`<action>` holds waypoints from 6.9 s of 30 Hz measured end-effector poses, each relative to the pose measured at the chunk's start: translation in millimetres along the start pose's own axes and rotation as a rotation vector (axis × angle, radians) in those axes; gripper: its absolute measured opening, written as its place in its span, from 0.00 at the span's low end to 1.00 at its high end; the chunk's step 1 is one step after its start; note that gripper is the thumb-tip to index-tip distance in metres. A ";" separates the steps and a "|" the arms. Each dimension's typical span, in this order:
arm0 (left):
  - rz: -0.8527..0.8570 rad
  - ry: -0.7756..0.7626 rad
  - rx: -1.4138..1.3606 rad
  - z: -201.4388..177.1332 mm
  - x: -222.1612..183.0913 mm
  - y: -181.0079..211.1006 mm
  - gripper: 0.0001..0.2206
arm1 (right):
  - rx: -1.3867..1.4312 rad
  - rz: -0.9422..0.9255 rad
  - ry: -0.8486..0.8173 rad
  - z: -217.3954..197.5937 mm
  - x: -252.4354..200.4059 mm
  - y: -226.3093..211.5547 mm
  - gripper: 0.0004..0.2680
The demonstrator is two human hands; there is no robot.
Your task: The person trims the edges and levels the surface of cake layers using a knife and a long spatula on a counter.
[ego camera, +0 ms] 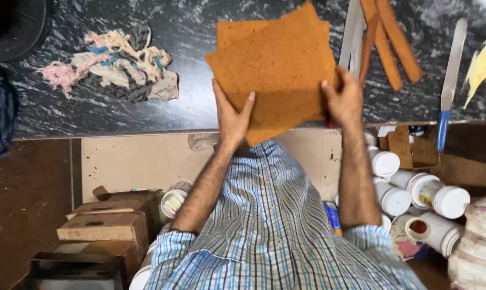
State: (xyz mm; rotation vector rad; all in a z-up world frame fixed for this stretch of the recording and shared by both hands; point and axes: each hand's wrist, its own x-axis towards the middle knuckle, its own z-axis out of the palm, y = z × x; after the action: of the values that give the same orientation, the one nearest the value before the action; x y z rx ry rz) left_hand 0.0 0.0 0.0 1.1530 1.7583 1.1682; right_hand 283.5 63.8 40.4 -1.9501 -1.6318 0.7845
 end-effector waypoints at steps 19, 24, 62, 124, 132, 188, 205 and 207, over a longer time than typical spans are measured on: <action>0.126 -0.200 -0.326 -5.9 48.4 -56.5 0.37 | 0.715 -0.029 -0.150 33.6 -2.3 19.2 0.26; 0.088 -0.267 -0.164 -16.0 50.9 -31.7 0.37 | 0.625 -0.061 -0.156 36.0 -2.2 15.4 0.28; 0.522 -0.182 0.639 23.5 129.9 46.4 0.29 | 0.451 -0.001 -0.151 31.2 2.5 24.7 0.22; 0.000 -0.261 -0.206 -11.7 50.5 -57.8 0.39 | -0.552 -0.441 -0.198 100.4 11.3 -107.3 0.31; 0.024 -0.497 -0.071 -30.1 58.4 -51.7 0.44 | -0.584 -0.307 -0.170 133.1 -0.8 -129.3 0.33; 0.047 -0.237 -0.313 -8.6 68.0 -36.5 0.44 | 0.517 0.260 -0.036 7.2 23.0 36.5 0.18; -0.420 -0.234 -0.674 -16.0 107.5 -11.3 0.27 | 0.865 0.290 -0.426 1.5 40.4 -42.9 0.16; -0.296 -0.315 -0.613 -18.6 115.0 -16.0 0.21 | 0.829 0.262 -0.413 -3.6 36.0 -54.5 0.17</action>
State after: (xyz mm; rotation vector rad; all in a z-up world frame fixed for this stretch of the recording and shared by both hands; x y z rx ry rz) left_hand -60.4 99.1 -18.8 0.6385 1.1597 1.1520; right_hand 251.7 108.8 75.6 -1.4417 -0.9667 1.7246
